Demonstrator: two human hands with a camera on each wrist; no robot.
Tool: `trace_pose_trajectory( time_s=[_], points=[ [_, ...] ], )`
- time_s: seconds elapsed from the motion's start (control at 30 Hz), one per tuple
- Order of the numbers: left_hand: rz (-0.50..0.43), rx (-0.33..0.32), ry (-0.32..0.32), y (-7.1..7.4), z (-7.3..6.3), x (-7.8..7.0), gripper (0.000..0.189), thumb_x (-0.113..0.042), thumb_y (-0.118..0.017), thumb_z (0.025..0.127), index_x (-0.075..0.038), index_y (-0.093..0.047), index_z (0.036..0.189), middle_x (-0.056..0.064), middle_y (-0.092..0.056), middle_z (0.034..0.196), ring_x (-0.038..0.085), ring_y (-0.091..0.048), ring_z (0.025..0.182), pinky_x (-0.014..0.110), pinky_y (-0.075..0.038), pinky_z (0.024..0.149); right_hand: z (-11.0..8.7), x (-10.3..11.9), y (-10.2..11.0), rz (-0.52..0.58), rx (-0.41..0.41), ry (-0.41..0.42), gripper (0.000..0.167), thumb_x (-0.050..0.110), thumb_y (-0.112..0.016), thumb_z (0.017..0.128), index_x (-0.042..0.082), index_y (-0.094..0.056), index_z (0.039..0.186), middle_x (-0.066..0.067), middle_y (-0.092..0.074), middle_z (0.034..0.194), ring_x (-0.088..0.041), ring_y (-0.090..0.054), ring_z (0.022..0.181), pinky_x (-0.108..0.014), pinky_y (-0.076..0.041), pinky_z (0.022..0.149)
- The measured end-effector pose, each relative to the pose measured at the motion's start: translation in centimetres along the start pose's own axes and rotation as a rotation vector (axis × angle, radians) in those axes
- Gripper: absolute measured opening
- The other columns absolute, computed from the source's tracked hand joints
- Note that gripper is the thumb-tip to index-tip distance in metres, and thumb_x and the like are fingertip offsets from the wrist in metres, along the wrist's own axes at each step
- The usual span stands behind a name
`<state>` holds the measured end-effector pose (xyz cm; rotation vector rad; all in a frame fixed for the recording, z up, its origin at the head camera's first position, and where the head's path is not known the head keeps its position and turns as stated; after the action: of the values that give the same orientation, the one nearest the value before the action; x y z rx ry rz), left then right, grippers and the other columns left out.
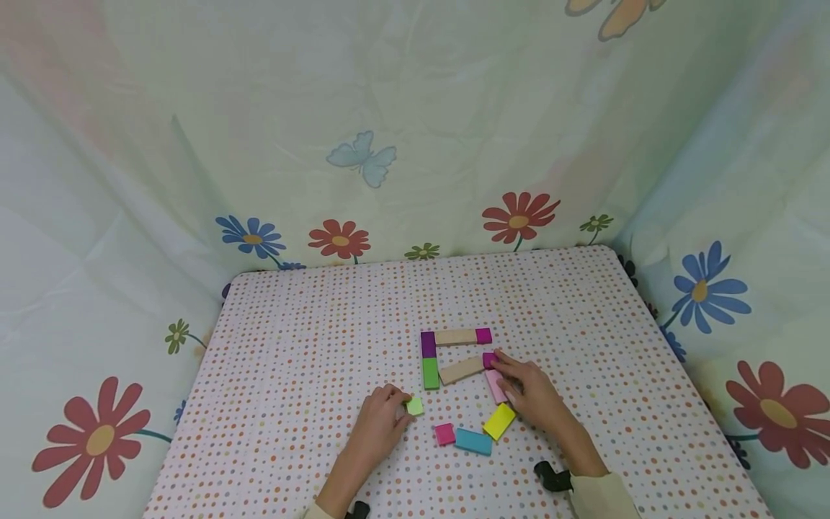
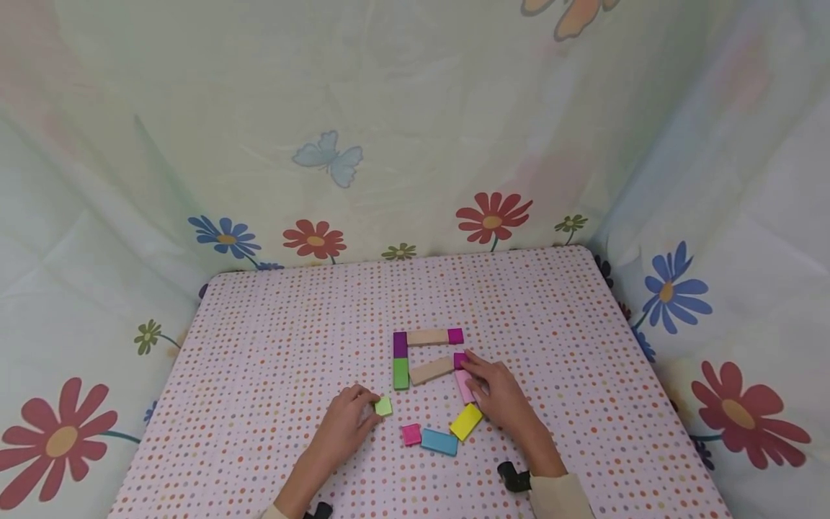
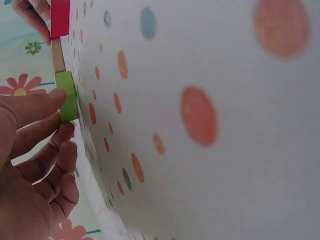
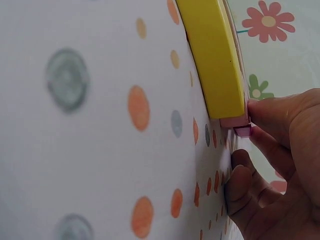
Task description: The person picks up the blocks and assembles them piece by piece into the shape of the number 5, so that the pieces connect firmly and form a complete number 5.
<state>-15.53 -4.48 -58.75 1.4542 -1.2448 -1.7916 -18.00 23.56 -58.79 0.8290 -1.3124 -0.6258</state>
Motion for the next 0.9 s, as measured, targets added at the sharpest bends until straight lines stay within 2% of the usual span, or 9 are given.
trace_pose_trajectory(
  time_s=[0.1, 0.27, 0.6, 0.9],
  points=[
    [-0.021, 0.029, 0.009, -0.10, -0.12, -0.13, 0.030, -0.025, -0.080, 0.094, -0.013, -0.075, 0.121, 0.003, -0.070, 0.119, 0.020, -0.064, 0.110, 0.044, -0.055, 0.099, -0.06, -0.03, 0.00, 0.002, -0.006, 0.004, 0.042, 0.009, -0.067, 0.103, 0.004, -0.063, 0.145, -0.014, -0.053, 0.161, -0.040, -0.062, 0.128, -0.060, -0.052, 0.108],
    [-0.023, 0.044, -0.015, -0.27, -0.35, -0.54, 0.028, -0.025, -0.081, 0.093, -0.014, -0.076, 0.118, 0.003, -0.072, 0.118, 0.023, -0.065, 0.113, 0.047, -0.055, 0.101, -0.10, -0.20, -0.05, 0.011, -0.012, 0.007, 0.041, 0.010, -0.066, 0.104, 0.004, -0.064, 0.144, -0.015, -0.053, 0.161, -0.040, -0.062, 0.128, -0.060, -0.053, 0.107],
    [0.001, 0.004, -0.064, -0.24, -0.77, -0.99, 0.028, -0.030, -0.085, 0.089, -0.015, -0.077, 0.112, -0.002, -0.072, 0.106, 0.010, -0.059, 0.093, 0.036, -0.054, 0.087, -0.05, -0.25, -0.12, 0.010, -0.008, 0.002, 0.042, 0.009, -0.067, 0.103, 0.005, -0.064, 0.145, -0.014, -0.053, 0.161, -0.040, -0.061, 0.128, -0.060, -0.053, 0.108],
    [-0.017, 0.011, -0.068, -0.61, -0.76, -0.94, 0.029, -0.032, -0.086, 0.089, -0.017, -0.076, 0.111, -0.005, -0.071, 0.102, 0.006, -0.055, 0.090, 0.028, -0.049, 0.081, -0.03, -0.29, -0.15, 0.003, -0.006, 0.004, 0.042, 0.010, -0.067, 0.103, 0.005, -0.064, 0.145, -0.014, -0.053, 0.161, -0.041, -0.061, 0.130, -0.061, -0.051, 0.109]
  ],
)
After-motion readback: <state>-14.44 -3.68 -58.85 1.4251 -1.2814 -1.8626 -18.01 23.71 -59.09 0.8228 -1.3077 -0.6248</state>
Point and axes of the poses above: each hand's wrist, its own z-axis towards the middle knuckle, its own y-axis out of the back of the hand, x = y × z, the point moved 7 cm from there along z, towards the middle knuckle
